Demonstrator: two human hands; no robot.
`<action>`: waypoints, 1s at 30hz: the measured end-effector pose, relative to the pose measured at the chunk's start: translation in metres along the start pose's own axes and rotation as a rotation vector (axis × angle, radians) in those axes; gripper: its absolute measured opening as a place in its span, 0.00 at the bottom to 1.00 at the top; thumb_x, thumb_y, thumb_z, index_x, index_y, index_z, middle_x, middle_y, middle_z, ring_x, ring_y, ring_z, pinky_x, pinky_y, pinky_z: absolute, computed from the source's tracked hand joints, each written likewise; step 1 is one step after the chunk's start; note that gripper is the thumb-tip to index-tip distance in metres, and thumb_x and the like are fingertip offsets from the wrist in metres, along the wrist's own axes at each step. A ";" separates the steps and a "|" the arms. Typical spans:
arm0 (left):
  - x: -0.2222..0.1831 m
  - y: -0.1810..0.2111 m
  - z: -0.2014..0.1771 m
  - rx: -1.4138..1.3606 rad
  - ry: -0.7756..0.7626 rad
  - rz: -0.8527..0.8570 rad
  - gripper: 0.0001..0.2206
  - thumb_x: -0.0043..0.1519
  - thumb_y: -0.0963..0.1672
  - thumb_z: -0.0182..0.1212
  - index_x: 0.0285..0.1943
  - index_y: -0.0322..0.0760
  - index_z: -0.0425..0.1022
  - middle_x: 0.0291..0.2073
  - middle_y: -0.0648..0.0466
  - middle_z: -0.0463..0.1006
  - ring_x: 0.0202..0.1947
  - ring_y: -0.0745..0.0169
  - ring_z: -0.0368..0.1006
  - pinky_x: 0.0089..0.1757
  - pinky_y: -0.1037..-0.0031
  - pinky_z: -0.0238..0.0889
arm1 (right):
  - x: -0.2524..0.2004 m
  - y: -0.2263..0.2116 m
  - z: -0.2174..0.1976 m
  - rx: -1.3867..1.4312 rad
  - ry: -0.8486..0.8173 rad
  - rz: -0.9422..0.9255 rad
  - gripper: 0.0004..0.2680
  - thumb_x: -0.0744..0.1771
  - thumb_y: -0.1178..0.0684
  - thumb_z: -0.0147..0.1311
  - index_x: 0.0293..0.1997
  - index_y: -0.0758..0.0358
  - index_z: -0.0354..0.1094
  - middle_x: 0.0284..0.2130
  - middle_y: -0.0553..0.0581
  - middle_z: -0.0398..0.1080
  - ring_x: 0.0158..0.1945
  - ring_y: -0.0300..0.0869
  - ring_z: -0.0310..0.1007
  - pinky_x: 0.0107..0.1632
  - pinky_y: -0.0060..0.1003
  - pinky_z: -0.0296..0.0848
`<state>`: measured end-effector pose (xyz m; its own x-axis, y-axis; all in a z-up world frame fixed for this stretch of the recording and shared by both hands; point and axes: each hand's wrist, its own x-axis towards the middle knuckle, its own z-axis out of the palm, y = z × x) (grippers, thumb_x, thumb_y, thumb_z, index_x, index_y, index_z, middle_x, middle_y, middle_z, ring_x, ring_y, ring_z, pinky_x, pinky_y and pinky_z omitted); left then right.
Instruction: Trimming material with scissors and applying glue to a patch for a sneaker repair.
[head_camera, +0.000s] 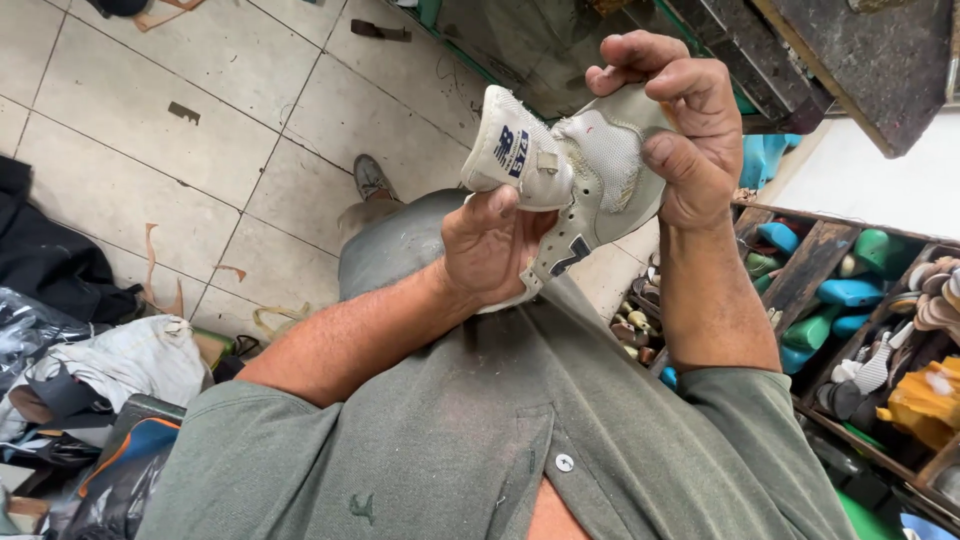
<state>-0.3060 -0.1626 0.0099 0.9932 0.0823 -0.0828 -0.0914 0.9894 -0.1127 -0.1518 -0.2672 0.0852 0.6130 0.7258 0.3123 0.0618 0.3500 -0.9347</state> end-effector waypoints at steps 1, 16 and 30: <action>-0.001 -0.003 -0.004 -0.031 -0.009 -0.013 0.21 0.65 0.43 0.64 0.68 0.33 0.72 0.57 0.47 0.81 0.59 0.49 0.77 0.59 0.58 0.70 | -0.002 -0.001 -0.002 0.001 -0.001 0.006 0.11 0.69 0.52 0.53 0.56 0.57 0.60 0.64 0.71 0.59 0.60 0.53 0.67 0.75 0.54 0.64; 0.010 -0.033 -0.011 -0.050 -0.024 0.009 0.23 0.66 0.46 0.64 0.69 0.33 0.70 0.55 0.46 0.81 0.54 0.48 0.77 0.48 0.61 0.71 | -0.009 -0.009 -0.029 -0.018 -0.077 0.026 0.11 0.70 0.49 0.52 0.57 0.54 0.59 0.65 0.71 0.58 0.60 0.50 0.67 0.75 0.50 0.65; 0.019 -0.033 -0.006 0.097 0.147 0.052 0.20 0.64 0.47 0.62 0.65 0.39 0.75 0.52 0.52 0.83 0.53 0.53 0.78 0.52 0.64 0.72 | -0.008 0.001 -0.045 -0.032 -0.080 0.006 0.11 0.69 0.50 0.51 0.57 0.56 0.59 0.65 0.72 0.58 0.61 0.53 0.67 0.72 0.50 0.67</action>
<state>-0.2843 -0.1949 0.0057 0.9653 0.1226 -0.2304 -0.1282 0.9917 -0.0092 -0.1207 -0.2994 0.0738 0.5487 0.7732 0.3178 0.0845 0.3269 -0.9413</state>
